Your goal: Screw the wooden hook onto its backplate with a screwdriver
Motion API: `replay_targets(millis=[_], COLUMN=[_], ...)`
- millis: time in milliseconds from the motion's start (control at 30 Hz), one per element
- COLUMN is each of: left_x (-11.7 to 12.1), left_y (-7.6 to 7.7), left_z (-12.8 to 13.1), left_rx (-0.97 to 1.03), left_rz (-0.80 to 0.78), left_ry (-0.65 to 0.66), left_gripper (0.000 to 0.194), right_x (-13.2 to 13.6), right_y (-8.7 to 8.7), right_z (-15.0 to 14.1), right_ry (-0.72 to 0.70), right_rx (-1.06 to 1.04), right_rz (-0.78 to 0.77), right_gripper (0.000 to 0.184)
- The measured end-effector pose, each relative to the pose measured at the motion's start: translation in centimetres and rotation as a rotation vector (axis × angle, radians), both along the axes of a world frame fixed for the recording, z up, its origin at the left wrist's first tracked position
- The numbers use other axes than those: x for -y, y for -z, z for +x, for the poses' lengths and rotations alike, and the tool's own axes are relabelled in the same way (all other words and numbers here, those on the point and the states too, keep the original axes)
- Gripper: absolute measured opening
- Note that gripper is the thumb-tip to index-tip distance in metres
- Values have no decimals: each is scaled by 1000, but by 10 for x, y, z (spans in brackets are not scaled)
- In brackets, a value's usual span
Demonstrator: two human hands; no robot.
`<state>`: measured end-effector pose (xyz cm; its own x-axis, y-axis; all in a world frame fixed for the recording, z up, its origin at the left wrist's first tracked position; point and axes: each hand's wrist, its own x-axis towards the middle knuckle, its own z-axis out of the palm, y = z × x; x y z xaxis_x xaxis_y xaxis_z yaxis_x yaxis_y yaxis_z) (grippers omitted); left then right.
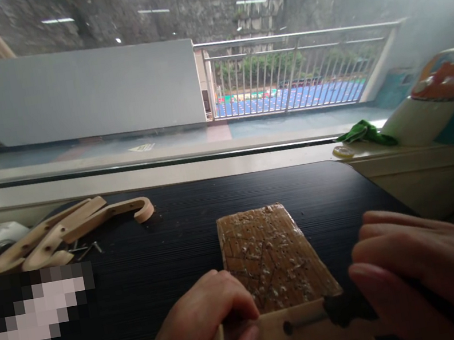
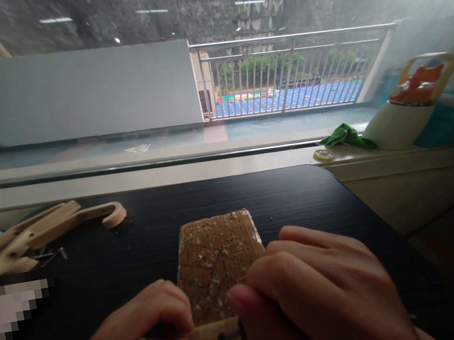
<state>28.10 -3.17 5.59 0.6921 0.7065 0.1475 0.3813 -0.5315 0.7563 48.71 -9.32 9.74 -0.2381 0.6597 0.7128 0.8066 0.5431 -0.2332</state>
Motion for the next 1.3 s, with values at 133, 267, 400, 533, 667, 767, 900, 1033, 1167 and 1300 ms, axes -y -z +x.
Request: replay_targets(millis=[133,267,400,533,667,767,900,1033,1167,1300], left_x=[-1,-1,-2,-2,0,0,-1,-3,-4,-4], left_y=[3,2,-1,-2,-2,-2,1,5,6,7], left_z=[-2,-3,-6,-7,-7,-6,-6,-6,-6,-7], left_rx=[-20,-49,-88,-75,-12,11,54,82,97,121], left_rz=[-25,-61,-112,-138,-113,-96,-63,-53,-41,-29], left_ry=[17,48,76,62,51,49,55,83,100,119], left_gripper=[9,8,7,7,7,7,7,10,12,12], right_x=[-3,-2,1,-4,-13,-12,-2,9,16,14], right_y=[-4,-10,-18,-25,-23,-20,-26,-49,-73,-78], right_z=[-4,-8,-13,-22,-32,-40,-50,-56,-58,-62], right_ry=[-15,12,-94,-175,-5,277,367,316,117,126], right_rx=[69,185,270,376,409,392,464,575,613,624], right_rz=[-30,-78,-103,-196,-123,-117,-216,-413,-678,-749], right_gripper=[23,31,23,21,29,31,29,22,13,14])
